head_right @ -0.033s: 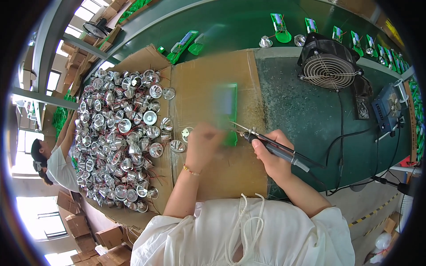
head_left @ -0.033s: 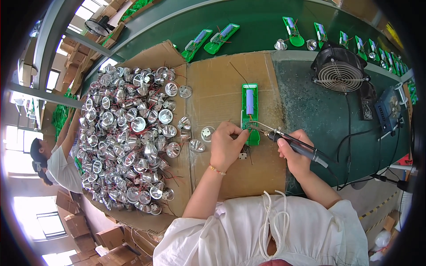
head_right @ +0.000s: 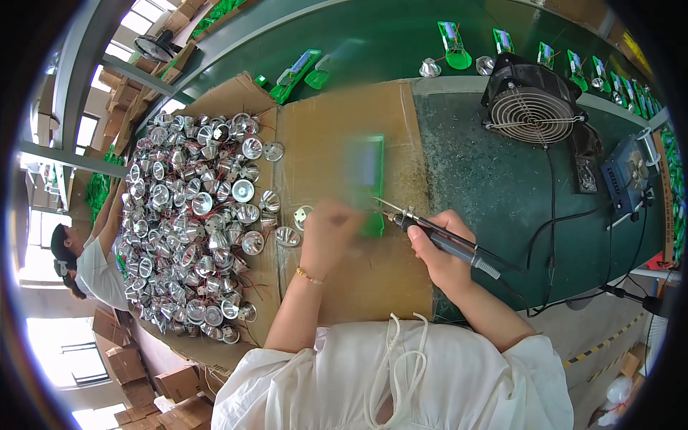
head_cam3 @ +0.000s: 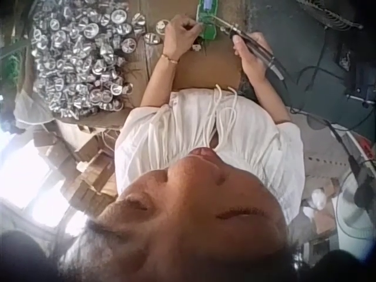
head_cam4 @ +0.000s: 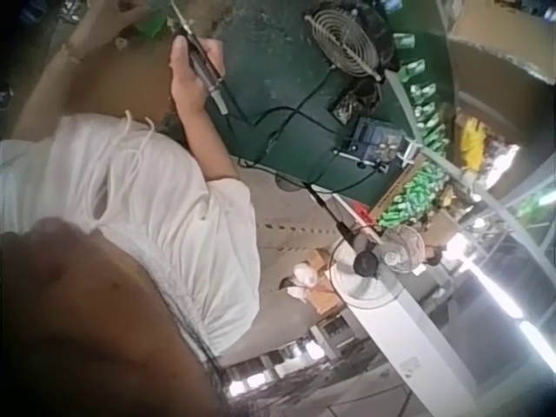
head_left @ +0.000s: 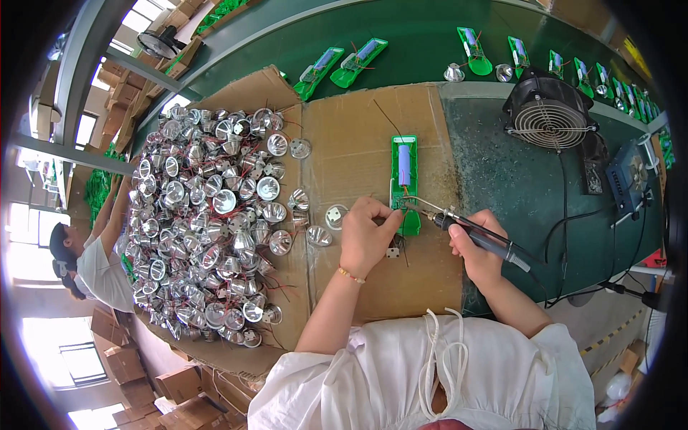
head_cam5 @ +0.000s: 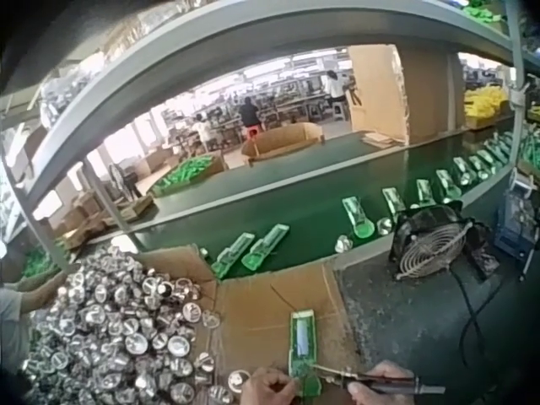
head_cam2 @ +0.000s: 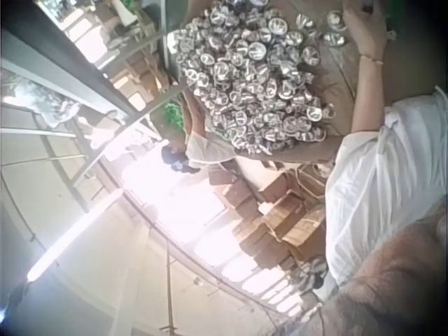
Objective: Soldering electronic components and wires onto a board within a housing on an assembly line.
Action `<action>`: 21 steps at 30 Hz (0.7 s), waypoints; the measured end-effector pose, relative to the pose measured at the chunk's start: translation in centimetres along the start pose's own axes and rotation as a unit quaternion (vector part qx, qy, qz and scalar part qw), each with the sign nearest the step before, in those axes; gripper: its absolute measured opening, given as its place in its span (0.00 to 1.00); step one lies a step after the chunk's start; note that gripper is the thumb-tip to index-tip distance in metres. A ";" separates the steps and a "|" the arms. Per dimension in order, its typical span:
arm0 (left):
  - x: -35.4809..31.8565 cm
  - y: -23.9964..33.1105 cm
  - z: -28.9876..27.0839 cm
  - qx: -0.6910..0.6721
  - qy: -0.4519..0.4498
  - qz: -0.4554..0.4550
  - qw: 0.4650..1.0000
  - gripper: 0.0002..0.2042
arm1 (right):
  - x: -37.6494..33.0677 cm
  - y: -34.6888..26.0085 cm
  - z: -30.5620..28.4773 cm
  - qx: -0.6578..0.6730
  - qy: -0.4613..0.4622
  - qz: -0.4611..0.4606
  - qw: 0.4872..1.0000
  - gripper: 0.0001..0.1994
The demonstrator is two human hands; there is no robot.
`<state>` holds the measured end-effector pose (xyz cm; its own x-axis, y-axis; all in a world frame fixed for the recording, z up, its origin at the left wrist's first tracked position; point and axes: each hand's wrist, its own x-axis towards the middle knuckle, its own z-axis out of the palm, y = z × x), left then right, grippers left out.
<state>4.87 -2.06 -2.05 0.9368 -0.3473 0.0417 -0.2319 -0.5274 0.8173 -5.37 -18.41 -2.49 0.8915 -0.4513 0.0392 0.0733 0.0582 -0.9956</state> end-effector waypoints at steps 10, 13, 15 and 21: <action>0.4 -0.2 -0.3 -0.045 -0.049 -0.039 0.997 0.07 | -0.2 0.1 -0.1 0.006 0.003 0.001 1.000 0.08; 0.5 0.0 -0.3 -0.051 -0.053 -0.045 0.996 0.07 | -0.4 -0.1 -0.4 0.029 0.030 0.005 0.999 0.09; 0.5 0.0 -0.4 -0.049 -0.058 -0.052 0.996 0.07 | -0.5 -0.5 -0.9 0.046 0.047 -0.010 0.998 0.09; 0.5 -0.3 -0.5 -0.060 -0.060 -0.058 0.995 0.08 | -1.3 -0.3 -2.8 0.015 0.073 -0.019 0.997 0.08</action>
<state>5.56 -1.73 -2.02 0.9160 -0.3831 -0.1189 -0.0851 -0.4753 0.8757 -7.86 -20.35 -2.46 0.8139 -0.5777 0.0619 0.1213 0.0648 -0.9905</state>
